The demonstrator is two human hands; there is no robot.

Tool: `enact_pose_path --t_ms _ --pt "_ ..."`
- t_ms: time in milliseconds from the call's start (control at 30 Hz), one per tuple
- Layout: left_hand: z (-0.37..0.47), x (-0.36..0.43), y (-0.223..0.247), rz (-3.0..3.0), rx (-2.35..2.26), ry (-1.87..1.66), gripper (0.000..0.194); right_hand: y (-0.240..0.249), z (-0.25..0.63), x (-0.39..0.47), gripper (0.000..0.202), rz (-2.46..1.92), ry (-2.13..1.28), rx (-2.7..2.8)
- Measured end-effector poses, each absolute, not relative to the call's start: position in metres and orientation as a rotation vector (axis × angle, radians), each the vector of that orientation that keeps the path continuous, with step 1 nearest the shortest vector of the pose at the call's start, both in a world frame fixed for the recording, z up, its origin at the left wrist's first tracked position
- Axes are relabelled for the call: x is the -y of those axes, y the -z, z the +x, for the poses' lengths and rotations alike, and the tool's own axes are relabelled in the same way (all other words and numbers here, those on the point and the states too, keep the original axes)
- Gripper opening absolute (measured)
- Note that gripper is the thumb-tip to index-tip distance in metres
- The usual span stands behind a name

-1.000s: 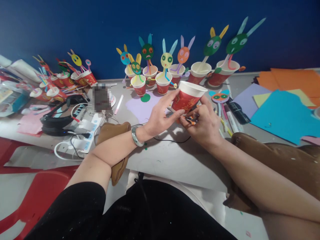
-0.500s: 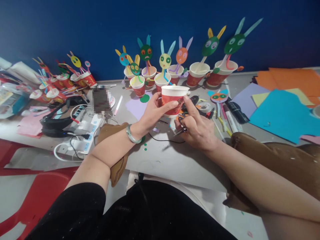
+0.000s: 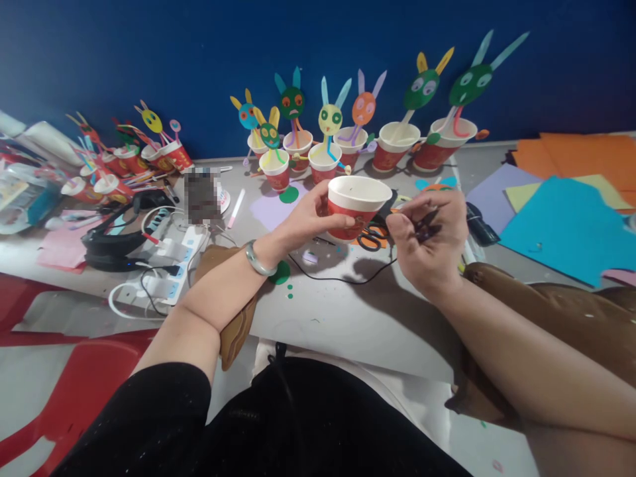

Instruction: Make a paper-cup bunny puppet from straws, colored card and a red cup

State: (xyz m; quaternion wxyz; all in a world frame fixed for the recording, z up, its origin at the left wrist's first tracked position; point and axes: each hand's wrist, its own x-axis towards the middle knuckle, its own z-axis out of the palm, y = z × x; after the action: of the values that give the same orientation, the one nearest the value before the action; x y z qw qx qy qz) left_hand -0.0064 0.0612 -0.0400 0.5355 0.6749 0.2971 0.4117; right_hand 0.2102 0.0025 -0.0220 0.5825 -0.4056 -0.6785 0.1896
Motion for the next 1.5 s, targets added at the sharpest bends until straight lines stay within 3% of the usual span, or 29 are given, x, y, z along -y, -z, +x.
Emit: enact_pose_path --t_ms 267,600,1000,1300,1500 --pt "-0.006 -0.061 0.043 1.792 -0.702 -1.001 0.08 0.015 0.214 -0.001 0.034 -0.893 -0.567 1.749" --pt "-0.002 -0.056 0.036 1.628 -0.623 -0.857 0.101 0.023 0.214 -0.003 0.023 -1.006 -0.495 1.74" --pt "-0.003 -0.058 0.037 1.631 -0.672 -0.938 0.086 0.024 0.212 -0.002 0.028 -0.94 -0.405 1.721" --pt "-0.004 -0.063 0.051 1.746 -0.679 -0.893 0.102 0.027 0.212 -0.005 0.022 -1.042 -0.519 1.798" --pt "-0.006 -0.063 0.048 1.963 -0.669 -1.032 0.094 0.025 0.212 -0.008 0.021 -1.024 -0.7 1.813"
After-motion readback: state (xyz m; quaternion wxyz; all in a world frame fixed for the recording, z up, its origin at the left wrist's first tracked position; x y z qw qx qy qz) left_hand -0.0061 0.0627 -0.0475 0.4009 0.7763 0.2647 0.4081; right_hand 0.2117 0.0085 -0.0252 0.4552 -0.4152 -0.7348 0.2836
